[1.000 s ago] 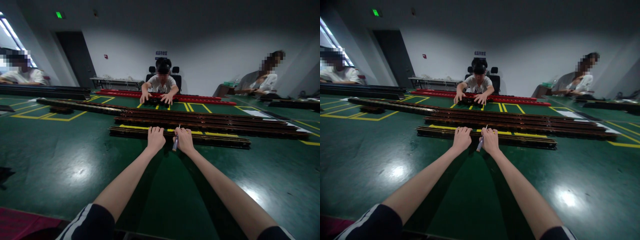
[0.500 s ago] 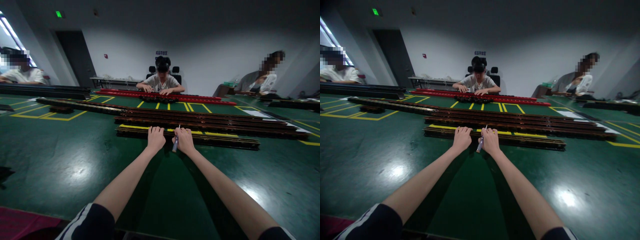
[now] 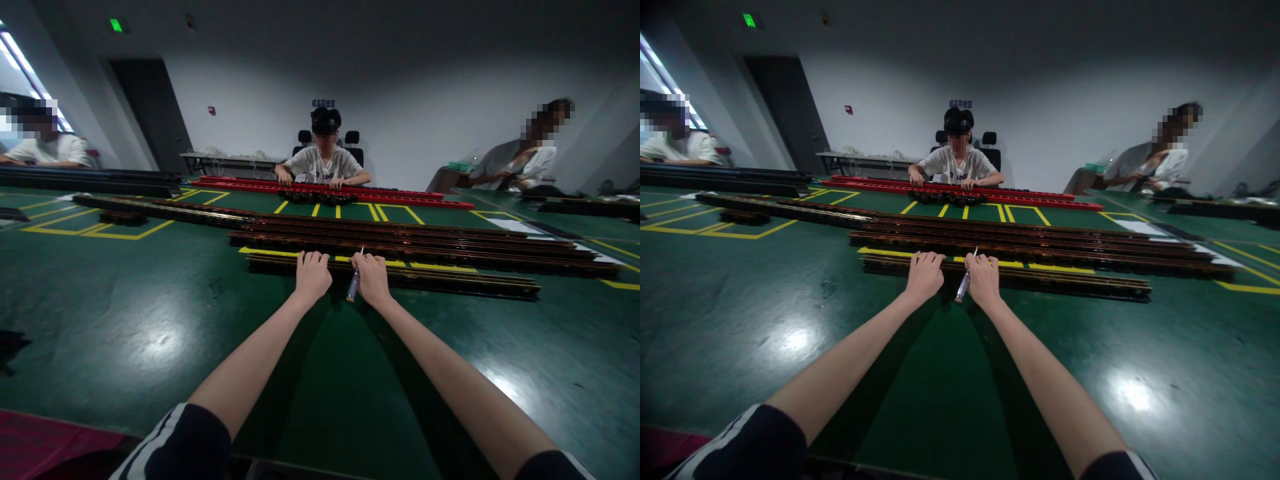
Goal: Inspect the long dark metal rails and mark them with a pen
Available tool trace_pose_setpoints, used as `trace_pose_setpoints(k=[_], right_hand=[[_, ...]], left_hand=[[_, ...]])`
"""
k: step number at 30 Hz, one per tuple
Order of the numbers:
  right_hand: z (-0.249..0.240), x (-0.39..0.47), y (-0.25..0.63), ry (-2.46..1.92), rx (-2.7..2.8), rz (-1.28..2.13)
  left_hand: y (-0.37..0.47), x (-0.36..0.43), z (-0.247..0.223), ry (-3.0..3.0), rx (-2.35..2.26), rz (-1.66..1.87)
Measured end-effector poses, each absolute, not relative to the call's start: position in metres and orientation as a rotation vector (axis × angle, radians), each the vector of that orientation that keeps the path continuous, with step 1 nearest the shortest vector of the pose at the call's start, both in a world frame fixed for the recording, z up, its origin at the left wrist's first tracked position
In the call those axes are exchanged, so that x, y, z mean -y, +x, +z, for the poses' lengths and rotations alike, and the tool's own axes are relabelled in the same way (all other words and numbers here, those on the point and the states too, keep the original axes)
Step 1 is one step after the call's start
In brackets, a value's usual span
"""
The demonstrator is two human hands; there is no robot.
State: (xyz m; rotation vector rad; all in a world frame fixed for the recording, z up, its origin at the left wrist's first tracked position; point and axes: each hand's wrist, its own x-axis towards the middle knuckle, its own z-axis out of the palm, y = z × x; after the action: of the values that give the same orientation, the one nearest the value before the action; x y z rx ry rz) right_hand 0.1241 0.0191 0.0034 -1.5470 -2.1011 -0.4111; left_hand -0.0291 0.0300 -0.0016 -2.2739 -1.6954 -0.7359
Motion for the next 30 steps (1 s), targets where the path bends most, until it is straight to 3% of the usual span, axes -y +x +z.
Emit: trace_pose_setpoints(k=[30], right_hand=[[0.003,-0.0191,0.1247,-1.464,2.112,-0.393]], left_hand=[[-0.029,-0.027,0.0014,-2.29,1.729,-0.71]])
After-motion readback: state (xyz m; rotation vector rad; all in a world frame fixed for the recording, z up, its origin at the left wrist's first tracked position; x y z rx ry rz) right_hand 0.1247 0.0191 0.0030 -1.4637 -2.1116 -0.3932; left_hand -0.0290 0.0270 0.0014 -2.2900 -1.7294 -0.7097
